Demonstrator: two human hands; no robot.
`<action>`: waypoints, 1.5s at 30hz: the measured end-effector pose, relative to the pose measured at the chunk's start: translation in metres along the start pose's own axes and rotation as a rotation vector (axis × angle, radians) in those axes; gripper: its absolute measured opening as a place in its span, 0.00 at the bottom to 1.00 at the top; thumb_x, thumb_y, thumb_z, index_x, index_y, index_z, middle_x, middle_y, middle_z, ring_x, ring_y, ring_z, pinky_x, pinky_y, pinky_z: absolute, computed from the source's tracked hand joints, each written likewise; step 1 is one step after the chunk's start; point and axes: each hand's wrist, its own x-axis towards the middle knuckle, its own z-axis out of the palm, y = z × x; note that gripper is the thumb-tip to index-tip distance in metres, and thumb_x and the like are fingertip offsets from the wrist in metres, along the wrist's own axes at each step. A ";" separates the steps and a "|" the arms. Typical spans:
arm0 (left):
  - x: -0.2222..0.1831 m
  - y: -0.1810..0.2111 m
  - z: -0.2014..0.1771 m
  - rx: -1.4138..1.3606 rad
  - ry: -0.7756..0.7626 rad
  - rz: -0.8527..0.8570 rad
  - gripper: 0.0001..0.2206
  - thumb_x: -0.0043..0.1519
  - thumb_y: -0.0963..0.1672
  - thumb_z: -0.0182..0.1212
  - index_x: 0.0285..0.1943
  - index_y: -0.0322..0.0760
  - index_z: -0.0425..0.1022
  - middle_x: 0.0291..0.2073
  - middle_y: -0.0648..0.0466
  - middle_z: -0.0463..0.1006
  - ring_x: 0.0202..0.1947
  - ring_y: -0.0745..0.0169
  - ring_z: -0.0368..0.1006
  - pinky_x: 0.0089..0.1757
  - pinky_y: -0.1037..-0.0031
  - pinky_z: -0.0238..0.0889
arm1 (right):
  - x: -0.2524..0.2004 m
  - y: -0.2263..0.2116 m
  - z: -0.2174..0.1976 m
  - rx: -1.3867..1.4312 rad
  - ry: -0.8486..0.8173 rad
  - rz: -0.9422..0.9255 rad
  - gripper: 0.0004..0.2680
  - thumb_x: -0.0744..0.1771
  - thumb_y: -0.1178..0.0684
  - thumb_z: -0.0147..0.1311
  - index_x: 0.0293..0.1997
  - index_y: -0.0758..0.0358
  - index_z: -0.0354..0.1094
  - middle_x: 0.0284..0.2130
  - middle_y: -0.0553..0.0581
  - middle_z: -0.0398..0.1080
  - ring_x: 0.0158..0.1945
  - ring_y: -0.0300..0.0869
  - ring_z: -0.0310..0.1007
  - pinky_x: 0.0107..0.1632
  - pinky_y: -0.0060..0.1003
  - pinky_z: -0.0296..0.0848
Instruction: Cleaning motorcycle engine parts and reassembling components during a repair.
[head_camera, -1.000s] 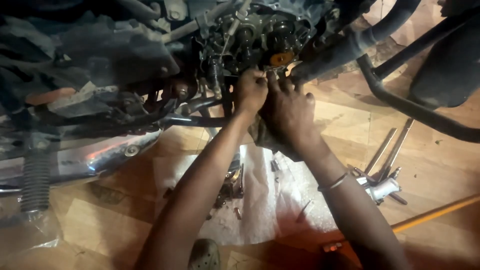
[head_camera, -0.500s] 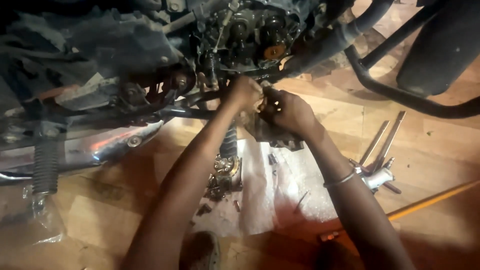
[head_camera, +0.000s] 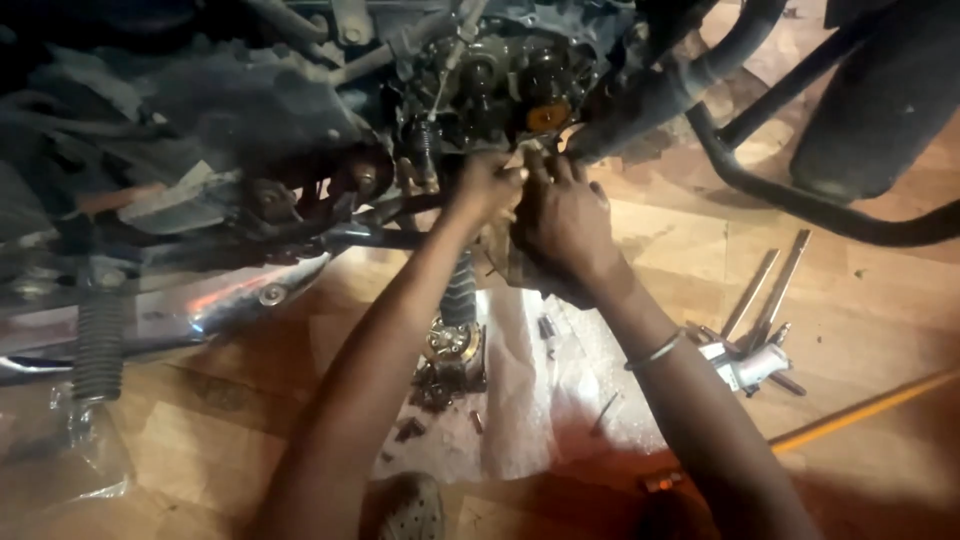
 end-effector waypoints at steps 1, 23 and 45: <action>0.009 -0.013 0.001 0.050 0.072 0.126 0.15 0.56 0.44 0.69 0.49 0.31 0.82 0.39 0.46 0.84 0.40 0.57 0.80 0.42 0.69 0.72 | 0.000 -0.006 -0.005 0.013 0.013 0.050 0.34 0.59 0.44 0.65 0.72 0.58 0.53 0.61 0.67 0.63 0.62 0.63 0.63 0.54 0.62 0.68; -0.090 0.077 -0.040 0.475 0.043 0.215 0.13 0.58 0.41 0.62 0.51 0.32 0.78 0.42 0.36 0.80 0.45 0.37 0.78 0.47 0.57 0.71 | 0.014 0.003 0.084 -0.116 0.119 0.236 0.26 0.65 0.48 0.57 0.71 0.69 0.55 0.63 0.67 0.63 0.56 0.57 0.69 0.48 0.54 0.72; -0.151 0.109 -0.089 0.097 0.057 0.200 0.22 0.61 0.40 0.62 0.65 0.31 0.68 0.54 0.38 0.80 0.55 0.47 0.78 0.52 0.66 0.71 | 0.061 0.001 0.100 -0.372 -0.420 0.214 0.12 0.68 0.48 0.55 0.55 0.56 0.74 0.46 0.63 0.80 0.43 0.51 0.80 0.45 0.50 0.76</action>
